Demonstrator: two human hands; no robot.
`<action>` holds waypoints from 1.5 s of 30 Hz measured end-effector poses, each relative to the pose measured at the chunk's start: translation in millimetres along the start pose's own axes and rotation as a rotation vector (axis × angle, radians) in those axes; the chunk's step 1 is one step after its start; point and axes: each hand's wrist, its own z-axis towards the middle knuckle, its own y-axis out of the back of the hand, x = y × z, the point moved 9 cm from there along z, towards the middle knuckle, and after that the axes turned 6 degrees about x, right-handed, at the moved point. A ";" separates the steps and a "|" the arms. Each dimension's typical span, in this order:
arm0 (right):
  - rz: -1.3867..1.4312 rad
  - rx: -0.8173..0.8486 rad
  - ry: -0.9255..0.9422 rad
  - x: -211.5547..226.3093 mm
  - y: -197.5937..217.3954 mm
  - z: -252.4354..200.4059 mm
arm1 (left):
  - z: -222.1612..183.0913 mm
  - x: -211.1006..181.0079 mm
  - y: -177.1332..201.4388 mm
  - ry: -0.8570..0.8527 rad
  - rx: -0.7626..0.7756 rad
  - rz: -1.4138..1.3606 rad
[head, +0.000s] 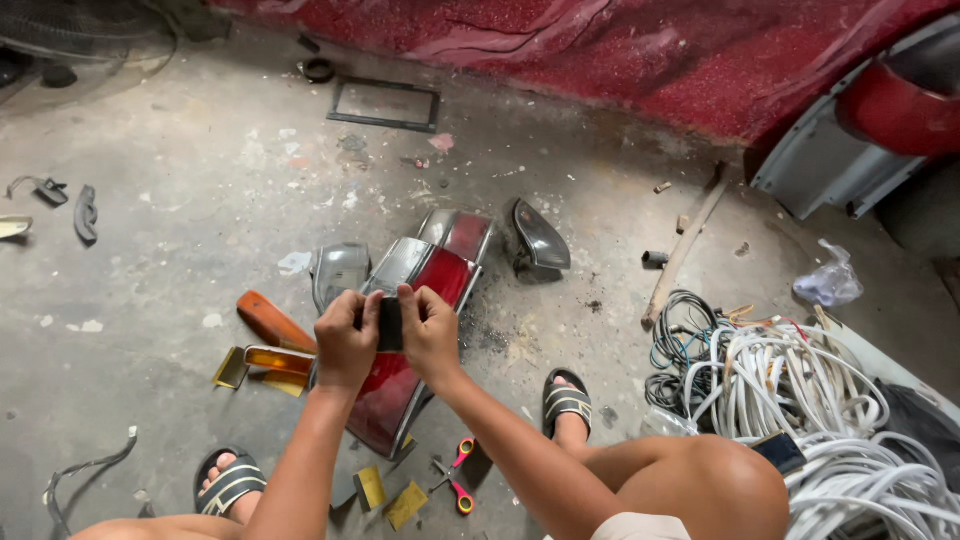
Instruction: The person scrubs a red and clear car taillight lens with a small abrasive pad, then wipes the surface with a cloth. The person works on the floor in a cluttered workshop area.
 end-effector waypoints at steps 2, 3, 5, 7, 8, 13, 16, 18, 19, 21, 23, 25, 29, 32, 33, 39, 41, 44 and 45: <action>-0.039 0.031 0.007 3.1 -1.0 2.2 | -1.5 11.0 -4.6 0.020 -0.006 -0.009; -0.077 0.053 0.014 5.9 0.0 5.1 | -0.6 15.6 -9.2 0.035 -0.005 -0.023; -0.110 0.056 0.064 4.8 4.7 9.8 | -1.6 12.9 -13.1 0.051 0.000 -0.021; -0.138 0.062 0.111 3.9 6.6 13.2 | -1.6 10.1 -15.9 0.069 0.006 -0.016; -0.198 0.052 0.157 6.6 7.1 14.8 | -0.1 9.3 -17.0 0.088 0.009 -0.024; -0.173 0.158 0.105 8.1 4.4 23.8 | 1.9 17.0 -21.2 0.153 0.005 -0.027; -0.095 0.382 0.027 3.1 -15.8 23.9 | 1.1 27.7 -26.3 0.208 0.004 -0.069; 0.015 0.404 -0.040 -10.1 -16.5 23.1 | -5.0 43.5 -37.0 0.316 0.029 -0.111; 0.010 0.402 -0.047 -11.8 -15.4 22.3 | -4.3 40.5 -37.8 0.323 0.033 -0.116; 0.085 0.295 -0.062 -14.5 -6.0 25.9 | -0.6 39.7 -43.4 0.371 0.071 -0.190; 0.010 0.210 -0.015 26.3 9.6 24.1 | 0.0 43.1 -51.7 0.405 0.145 -0.171; -0.066 0.128 0.029 26.8 32.4 39.7 | -7.7 54.2 -64.4 0.442 0.219 -0.153; -0.592 -0.003 0.405 -41.7 67.0 90.3 | -19.5 58.2 -87.9 0.200 0.318 0.132; -0.801 0.115 0.578 -83.5 50.7 89.6 | -24.3 56.5 -96.3 0.090 0.330 0.224; -0.833 0.186 0.647 -91.5 38.6 85.8 | -23.3 58.3 -96.3 0.070 0.317 0.235; -0.808 0.324 0.664 -84.3 17.7 51.1 | -24.4 57.8 -102.0 0.060 0.331 0.320; -0.832 0.292 0.680 -92.3 19.0 71.2 | -18.8 53.8 -100.8 0.051 0.329 0.318; -0.855 0.226 0.688 -105.0 16.2 77.6 | -18.9 52.1 -100.7 0.034 0.317 0.337; -0.857 0.185 0.688 -107.1 14.9 79.7 | -17.0 52.1 -100.5 0.019 0.300 0.355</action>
